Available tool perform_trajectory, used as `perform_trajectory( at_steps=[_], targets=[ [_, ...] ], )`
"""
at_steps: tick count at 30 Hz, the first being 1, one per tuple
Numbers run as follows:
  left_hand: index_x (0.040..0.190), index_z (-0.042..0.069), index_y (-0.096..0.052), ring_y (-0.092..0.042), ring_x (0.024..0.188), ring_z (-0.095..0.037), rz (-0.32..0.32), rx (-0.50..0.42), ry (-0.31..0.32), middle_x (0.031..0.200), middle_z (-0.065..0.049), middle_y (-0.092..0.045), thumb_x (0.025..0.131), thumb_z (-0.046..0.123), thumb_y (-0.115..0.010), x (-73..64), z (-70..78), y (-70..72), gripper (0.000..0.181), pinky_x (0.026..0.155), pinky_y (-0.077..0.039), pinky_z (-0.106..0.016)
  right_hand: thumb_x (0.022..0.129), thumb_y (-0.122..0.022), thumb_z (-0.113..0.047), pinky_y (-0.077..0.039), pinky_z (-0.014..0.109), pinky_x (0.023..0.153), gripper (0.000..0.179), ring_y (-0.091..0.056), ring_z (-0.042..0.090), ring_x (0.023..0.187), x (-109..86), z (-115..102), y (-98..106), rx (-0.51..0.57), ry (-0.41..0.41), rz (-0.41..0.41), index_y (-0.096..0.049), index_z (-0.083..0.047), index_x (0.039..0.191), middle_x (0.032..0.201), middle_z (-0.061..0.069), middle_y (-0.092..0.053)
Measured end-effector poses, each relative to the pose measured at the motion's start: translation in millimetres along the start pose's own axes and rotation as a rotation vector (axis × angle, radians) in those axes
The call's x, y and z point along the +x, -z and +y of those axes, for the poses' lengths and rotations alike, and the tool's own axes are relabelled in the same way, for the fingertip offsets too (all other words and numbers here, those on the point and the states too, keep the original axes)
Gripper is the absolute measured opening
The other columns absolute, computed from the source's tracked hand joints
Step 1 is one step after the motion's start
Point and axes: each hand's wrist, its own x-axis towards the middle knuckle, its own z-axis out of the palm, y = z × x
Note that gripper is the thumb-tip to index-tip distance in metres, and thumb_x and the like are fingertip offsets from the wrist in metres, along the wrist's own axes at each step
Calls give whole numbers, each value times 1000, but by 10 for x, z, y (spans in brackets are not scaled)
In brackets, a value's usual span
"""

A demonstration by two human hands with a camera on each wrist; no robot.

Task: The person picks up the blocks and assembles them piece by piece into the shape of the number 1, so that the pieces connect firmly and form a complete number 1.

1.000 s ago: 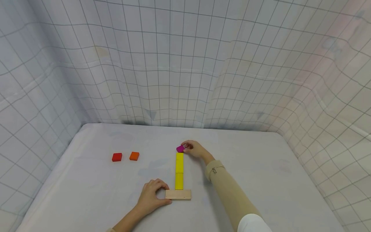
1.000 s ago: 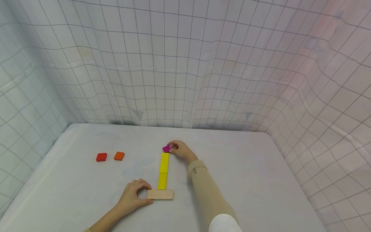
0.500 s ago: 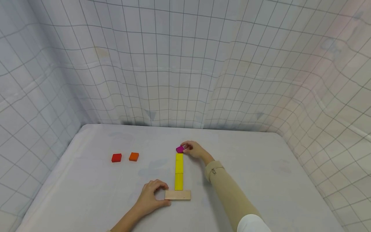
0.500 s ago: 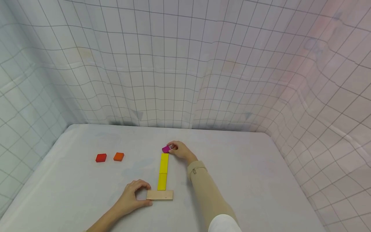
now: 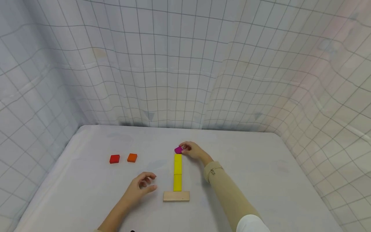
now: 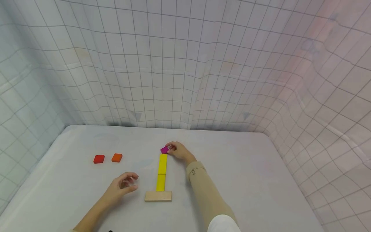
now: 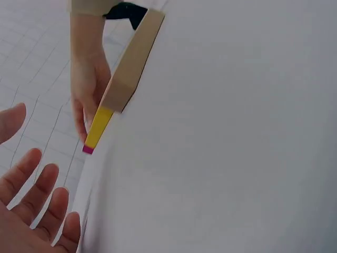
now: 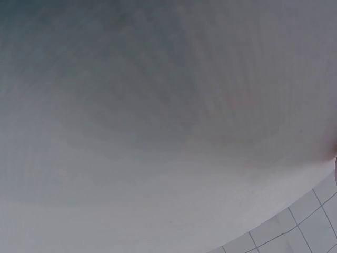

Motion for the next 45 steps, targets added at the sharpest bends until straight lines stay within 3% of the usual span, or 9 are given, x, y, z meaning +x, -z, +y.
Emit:
perform_trajectory(
  at_steps=[4, 10, 22, 26, 35, 40, 45],
  targets=[
    [107, 5, -58, -50, 90, -23, 32, 88, -20, 101, -9, -59, 80, 16, -70, 66, -25, 230, 32, 76, -42, -29, 89, -58, -8, -39, 28, 80, 26, -47, 17, 86, -4, 2, 0, 8, -4, 6, -58, -7, 115, 97, 6, -55],
    [112, 3, -55, -48, 95, -27, 100, 268, 9, 107, -13, -57, 80, 21, -71, 161, -68, 548, 40, 81, -40, -43, 89, -58, -8, -38, 25, 78, 26, -46, 16, 83, -10, -5, -1, 29, -1, 9, -58, -6, 115, 96, 6, -54],
    [119, -2, -51, -40, 103, -36, 266, 351, 42, 119, -23, -48, 81, 16, -69, 271, -203, 1039, 46, 83, -33, -53, 89, -58, -8, -39, 26, 79, 26, -47, 17, 85, -15, -20, -5, 10, 14, 1, -58, -6, 115, 96, 7, -55],
    [120, -2, -50, -41, 100, -37, 311, 378, 13, 119, -24, -47, 79, 12, -70, 291, -278, 1149, 48, 79, -34, -52, 89, -57, -8, -39, 28, 80, 26, -47, 18, 85, -21, -23, 0, 12, 12, 4, -58, -6, 115, 97, 7, -55],
    [128, 0, -41, -35, 105, -43, 249, 436, 52, 123, -26, -40, 80, 26, -70, 343, -347, 1330, 61, 81, -22, -58, 89, -57, -8, -40, 27, 79, 26, -47, 18, 84, -28, -11, -2, 14, 27, 5, -57, -4, 115, 97, 8, -55],
    [128, 0, -41, -36, 103, -41, 212, 468, 46, 121, -25, -42, 79, 25, -71, 375, -428, 1400, 63, 79, -22, -55, 89, -58, -9, -39, 27, 79, 26, -47, 17, 85, -20, -5, -1, 7, 24, 3, -57, -5, 115, 97, 7, -55],
    [129, 2, -41, -38, 105, -40, 162, 490, 85, 121, -24, -42, 78, 27, -71, 388, -519, 1413, 64, 80, -23, -58, 89, -58, -8, -39, 27, 78, 26, -47, 18, 84, -26, -7, 5, 5, 47, 12, -58, -4, 114, 95, 8, -55]
  ],
)
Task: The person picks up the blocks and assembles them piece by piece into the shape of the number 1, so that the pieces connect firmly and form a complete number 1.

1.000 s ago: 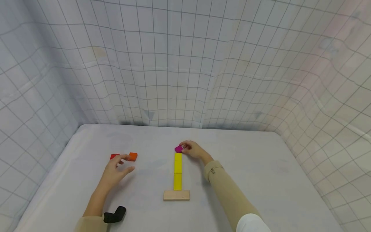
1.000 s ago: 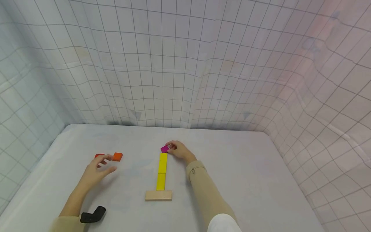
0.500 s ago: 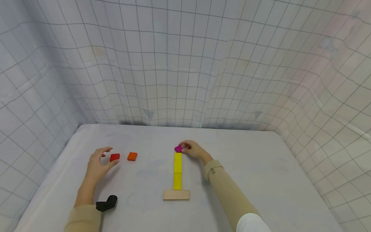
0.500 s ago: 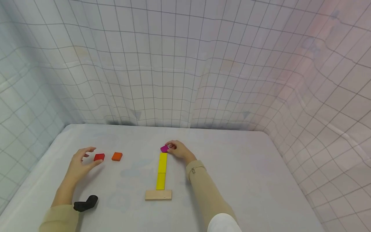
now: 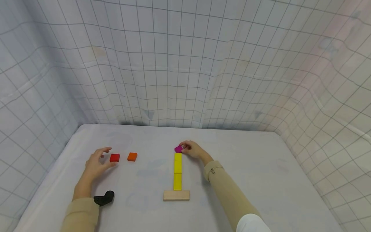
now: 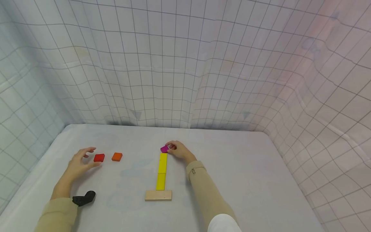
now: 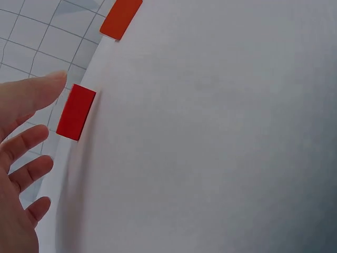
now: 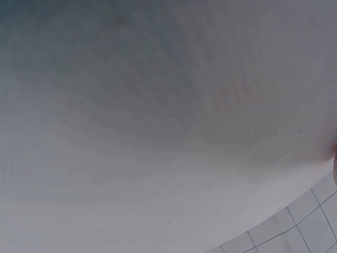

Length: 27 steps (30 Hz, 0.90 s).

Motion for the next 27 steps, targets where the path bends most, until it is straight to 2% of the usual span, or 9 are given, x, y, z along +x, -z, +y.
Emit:
perform_trajectory(
  at_steps=[6, 14, 27],
  targets=[
    [130, 3, -39, -36, 109, -43, -57, 2, 52, 124, -26, -40, 80, 29, -68, -9, -55, -47, 64, 86, -19, -61, 89, -58, -8, -39, 26, 77, 26, -46, 17, 81, -20, -1, -3, -2, 33, 9, -57, -2, 114, 93, 9, -54],
    [129, 3, -41, -34, 110, -43, -54, 18, 68, 123, -27, -42, 81, 34, -67, -15, -105, -64, 63, 86, -17, -61, 88, -58, -7, -40, 26, 77, 25, -47, 17, 82, -28, -20, -2, -7, 25, 12, -58, -2, 113, 93, 9, -54],
    [122, 2, -47, -32, 109, -48, -33, 68, 5, 126, -28, -38, 84, 39, -62, -18, -142, -61, 55, 82, -20, -60, 89, -58, -8, -38, 25, 77, 25, -46, 16, 82, 7, -5, -8, 1, -10, 6, -58, -4, 114, 94, 7, -54]
  ],
)
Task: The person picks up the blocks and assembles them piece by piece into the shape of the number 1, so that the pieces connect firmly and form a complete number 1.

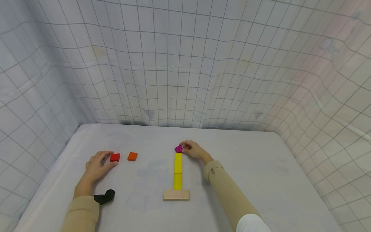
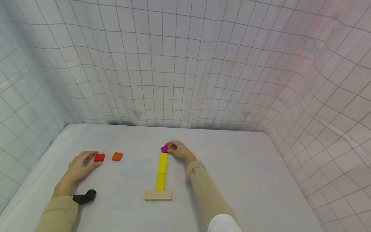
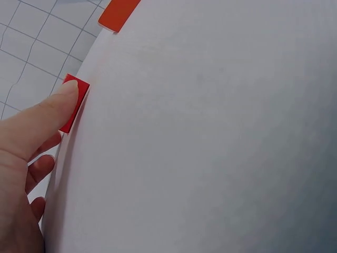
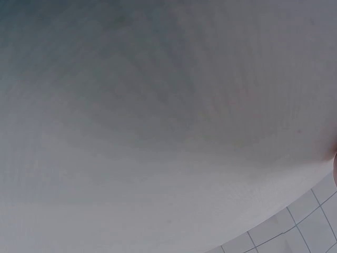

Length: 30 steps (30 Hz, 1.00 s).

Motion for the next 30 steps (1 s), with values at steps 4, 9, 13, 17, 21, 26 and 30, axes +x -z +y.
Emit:
perform_trajectory(
  at_steps=[4, 9, 13, 17, 21, 26, 30],
  targets=[
    [121, 2, -48, -32, 108, -47, 1, 0, -2, 125, -27, -38, 87, 36, -60, -5, -4, -6, 49, 82, -20, -60, 89, -58, -7, -38, 25, 77, 25, -47, 16, 82, -1, -4, 2, 8, -3, 1, -58, -5, 113, 94, 7, -54],
    [119, 2, -49, -32, 108, -47, 18, 3, -8, 124, -27, -39, 88, 32, -59, -7, -14, -24, 44, 82, -20, -59, 89, -58, -7, -39, 26, 77, 25, -47, 17, 82, -7, -10, 7, 5, 7, 0, -58, -4, 113, 94, 8, -54],
    [117, 2, -50, -33, 107, -47, 31, 7, -14, 123, -27, -39, 88, 30, -60, -10, -15, -31, 42, 81, -21, -58, 88, -58, -8, -39, 26, 77, 25, -47, 17, 83, -5, -5, 7, 4, 7, -4, -58, -4, 114, 94, 8, -55],
    [117, 2, -50, -33, 107, -47, 42, 8, -19, 123, -26, -40, 87, 29, -61, -13, -11, -34, 42, 81, -21, -58, 88, -59, -8, -38, 25, 77, 25, -46, 16, 82, -1, 3, 3, 9, 6, -2, -58, -4, 113, 94, 7, -55],
    [116, 2, -51, -33, 107, -47, 52, 4, -19, 123, -26, -40, 87, 29, -61, -16, -4, -39, 41, 81, -20, -58, 88, -59, -8, -38, 25, 76, 26, -47, 17, 82, 1, 3, 2, 11, 4, 0, -58, -4, 113, 94, 8, -54],
    [115, 2, -52, -33, 107, -47, 68, -12, -15, 123, -26, -41, 87, 28, -62, -20, 1, -47, 40, 82, -19, -59, 88, -59, -8, -38, 26, 77, 25, -47, 17, 83, -2, -2, 4, 13, 0, -1, -58, -4, 113, 94, 7, -54],
    [115, 2, -51, -34, 107, -46, 89, -21, -13, 123, -27, -42, 87, 28, -61, -30, 7, -54, 40, 83, -18, -59, 88, -59, -8, -38, 26, 77, 25, -46, 17, 83, -3, -4, 4, 8, -5, -4, -58, -5, 113, 94, 7, -54]
  ],
)
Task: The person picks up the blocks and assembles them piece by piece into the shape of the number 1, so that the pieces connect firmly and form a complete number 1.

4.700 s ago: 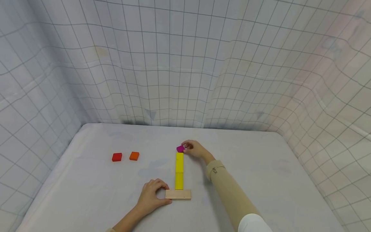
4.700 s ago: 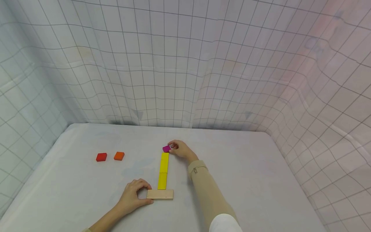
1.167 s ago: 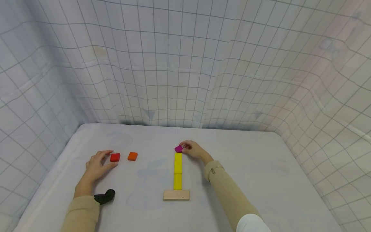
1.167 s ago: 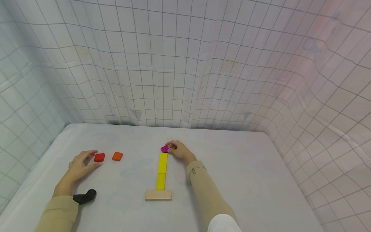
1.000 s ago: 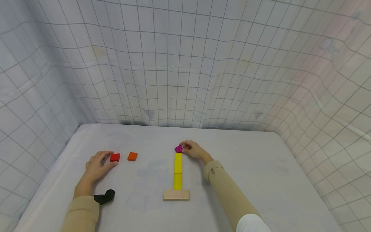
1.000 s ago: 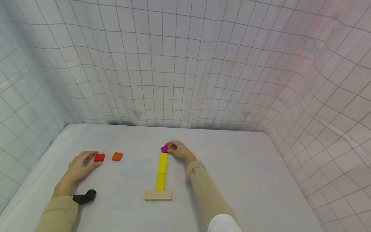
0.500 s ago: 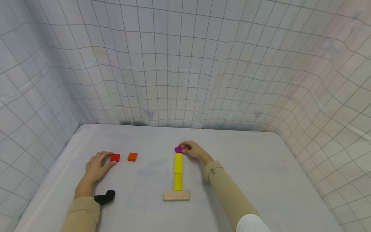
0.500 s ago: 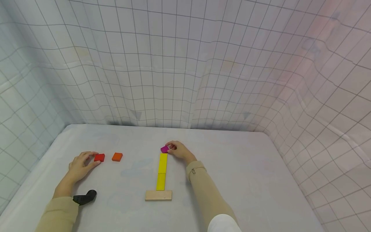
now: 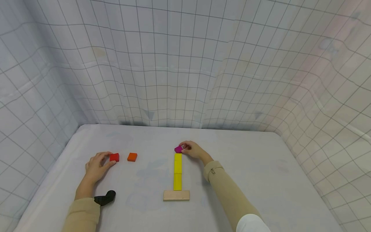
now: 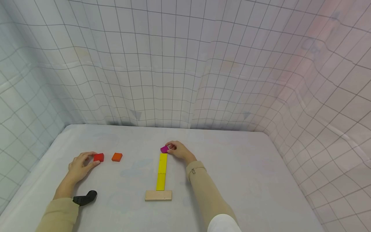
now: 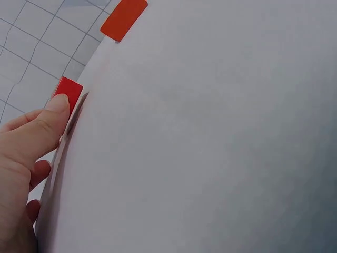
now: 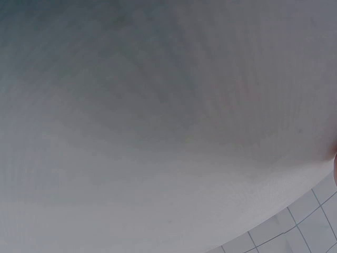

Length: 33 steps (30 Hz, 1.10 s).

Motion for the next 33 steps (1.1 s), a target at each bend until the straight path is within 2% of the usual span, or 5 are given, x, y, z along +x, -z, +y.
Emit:
perform_trajectory(
  at_steps=[9, 17, 21, 26, 33],
  targets=[
    [118, 2, -50, -36, 103, -44, 53, -31, -6, 119, -26, -44, 87, 29, -61, -12, -7, -29, 42, 84, -18, -60, 89, -58, -9, -39, 25, 78, 25, -46, 16, 83, 6, 23, -7, -1, -13, -5, -58, -6, 114, 95, 6, -54],
    [116, 1, -49, -38, 96, -37, 102, -120, 0, 110, -25, -47, 87, 26, -62, -15, 18, -48, 41, 82, -19, -57, 89, -58, -9, -38, 26, 79, 26, -46, 16, 84, 6, 36, -10, -9, -12, -7, -58, -7, 115, 95, 6, -54],
    [118, -1, -49, -39, 99, -37, 104, -158, 13, 111, -24, -47, 87, 25, -62, -5, 70, -56, 42, 81, -24, -53, 89, -58, -9, -39, 27, 80, 25, -47, 17, 85, -1, 24, 0, -9, -7, -6, -58, -6, 115, 95, 6, -54],
    [120, -2, -48, -39, 99, -30, 96, -180, 7, 109, -21, -49, 87, 23, -62, 48, 154, -89, 43, 78, -32, -42, 89, -57, -9, -39, 28, 81, 25, -47, 18, 85, 5, 23, 0, 0, -8, -9, -58, -6, 115, 96, 7, -54],
    [119, -2, -48, -40, 97, -27, 71, -195, -6, 105, -19, -50, 86, 23, -64, 112, 345, -168, 44, 78, -33, -38, 89, -58, -9, -39, 26, 79, 25, -47, 17, 85, 13, 32, -7, -5, -19, -1, -58, -6, 114, 96, 7, -54]
  ],
)
